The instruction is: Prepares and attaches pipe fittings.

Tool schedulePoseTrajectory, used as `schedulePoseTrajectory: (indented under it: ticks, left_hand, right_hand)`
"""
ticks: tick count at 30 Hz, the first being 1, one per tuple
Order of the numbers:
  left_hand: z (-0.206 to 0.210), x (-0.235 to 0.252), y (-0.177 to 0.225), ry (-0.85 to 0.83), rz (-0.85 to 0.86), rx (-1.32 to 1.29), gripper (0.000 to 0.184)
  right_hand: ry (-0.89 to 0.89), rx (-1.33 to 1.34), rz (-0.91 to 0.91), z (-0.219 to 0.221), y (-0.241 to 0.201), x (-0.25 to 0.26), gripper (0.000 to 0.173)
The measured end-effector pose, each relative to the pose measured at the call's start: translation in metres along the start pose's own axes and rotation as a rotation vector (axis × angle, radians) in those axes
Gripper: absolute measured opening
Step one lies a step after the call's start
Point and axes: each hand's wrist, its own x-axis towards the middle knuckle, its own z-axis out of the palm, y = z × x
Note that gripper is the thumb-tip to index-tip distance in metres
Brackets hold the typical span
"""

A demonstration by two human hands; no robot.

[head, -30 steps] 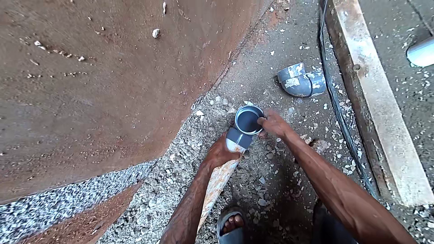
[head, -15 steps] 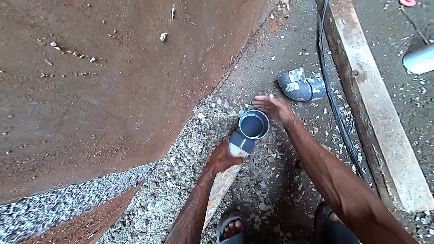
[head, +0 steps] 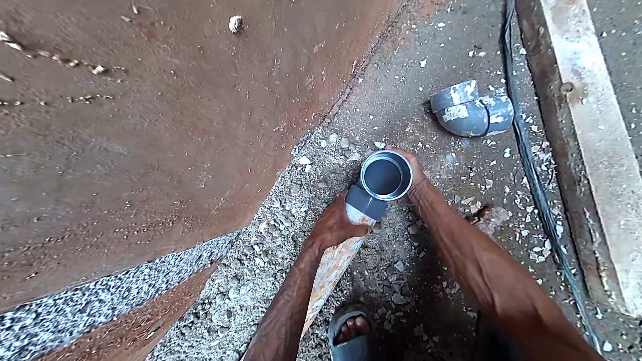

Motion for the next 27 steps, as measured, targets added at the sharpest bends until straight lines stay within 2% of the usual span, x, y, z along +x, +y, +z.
schedulePoseTrajectory:
  ticks: [3,5,8,12,14,16,18,27]
  left_hand:
    - [0.004,0.005,-0.005,0.011,-0.01,0.02,0.119]
    - [0.006,0.004,-0.006,0.01,-0.015,0.015,0.119]
    - [0.005,0.003,-0.006,0.002,-0.01,-0.011,0.117]
    - [0.004,0.002,-0.004,-0.002,-0.022,0.002,0.117]
    - [0.004,0.002,-0.003,0.004,-0.019,-0.009,0.118]
    - [0.002,0.002,-0.003,0.018,0.003,-0.046,0.122]
    - [-0.002,0.004,-0.004,0.034,0.012,-0.063,0.123]
    - [0.006,0.006,-0.009,-0.012,0.014,-0.08,0.127]
  right_hand:
    - [-0.027,0.055,0.009,-0.003,0.004,0.003,0.04]
    - [-0.089,-0.044,0.01,-0.011,0.001,0.006,0.045]
    - [-0.197,-0.261,-0.108,-0.032,-0.026,0.023,0.053]
    - [-0.091,-0.295,-0.303,-0.045,-0.063,0.04,0.058]
    - [-0.087,-0.202,-0.249,-0.023,-0.043,0.027,0.05]
    - [-0.197,-0.077,-0.096,-0.008,-0.011,0.015,0.052]
    - [-0.261,-0.054,-0.013,-0.002,-0.008,0.016,0.053]
    - [-0.162,-0.008,-0.021,-0.008,0.0,0.01,0.049]
